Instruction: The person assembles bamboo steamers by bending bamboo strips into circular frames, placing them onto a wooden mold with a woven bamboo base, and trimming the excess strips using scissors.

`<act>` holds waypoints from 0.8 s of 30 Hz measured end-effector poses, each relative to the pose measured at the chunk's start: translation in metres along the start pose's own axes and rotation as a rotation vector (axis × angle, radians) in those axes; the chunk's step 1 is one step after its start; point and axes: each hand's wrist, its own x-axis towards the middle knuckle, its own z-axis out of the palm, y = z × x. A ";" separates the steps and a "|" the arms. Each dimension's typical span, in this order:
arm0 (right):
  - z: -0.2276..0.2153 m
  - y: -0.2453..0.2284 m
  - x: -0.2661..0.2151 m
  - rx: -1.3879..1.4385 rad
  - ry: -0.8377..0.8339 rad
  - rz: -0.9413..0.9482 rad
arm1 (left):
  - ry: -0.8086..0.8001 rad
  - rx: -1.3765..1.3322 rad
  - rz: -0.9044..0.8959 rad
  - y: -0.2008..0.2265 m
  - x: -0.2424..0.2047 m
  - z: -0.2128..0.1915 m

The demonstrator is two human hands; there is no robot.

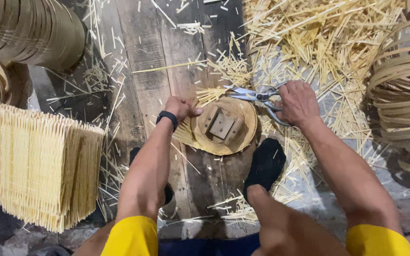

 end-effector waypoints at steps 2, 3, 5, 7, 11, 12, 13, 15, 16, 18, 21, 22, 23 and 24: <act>-0.003 -0.001 0.003 -0.001 -0.041 0.016 | -0.069 -0.092 0.084 -0.003 0.001 -0.006; -0.006 -0.002 0.006 -0.013 -0.044 0.009 | -0.028 -0.059 0.071 -0.003 0.001 -0.006; -0.013 -0.004 0.008 -0.037 -0.059 0.003 | 0.043 0.011 0.042 -0.001 0.000 -0.003; -0.019 -0.009 0.012 -0.012 -0.079 0.004 | 0.084 0.089 0.020 0.002 -0.003 0.002; -0.011 -0.014 0.027 -0.061 -0.183 -0.003 | 0.180 0.245 -0.065 0.025 -0.003 0.000; -0.003 -0.014 0.029 -0.061 -0.199 0.004 | 0.183 0.258 -0.032 0.028 -0.004 -0.001; 0.005 -0.012 0.029 -0.060 -0.216 0.011 | 0.185 0.271 0.001 0.031 -0.004 -0.003; 0.020 -0.003 0.023 -0.036 -0.202 0.023 | 0.189 0.300 0.049 0.038 0.000 -0.004; 0.025 0.001 0.014 -0.014 -0.177 0.023 | 0.188 0.310 0.058 0.040 0.004 0.000; 0.030 0.009 0.000 0.006 -0.137 0.029 | 0.184 0.328 0.085 0.045 0.014 0.010; 0.029 0.019 -0.012 0.031 -0.188 0.094 | 0.201 0.374 0.133 0.051 0.027 0.023; 0.026 0.021 -0.016 0.058 -0.274 0.147 | 0.224 0.401 0.142 0.053 0.029 0.025; 0.023 0.024 -0.019 0.085 -0.360 0.199 | 0.246 0.428 0.152 0.055 0.028 0.026; 0.019 0.028 -0.020 0.174 -0.327 0.298 | 0.227 0.397 0.164 0.056 0.026 0.026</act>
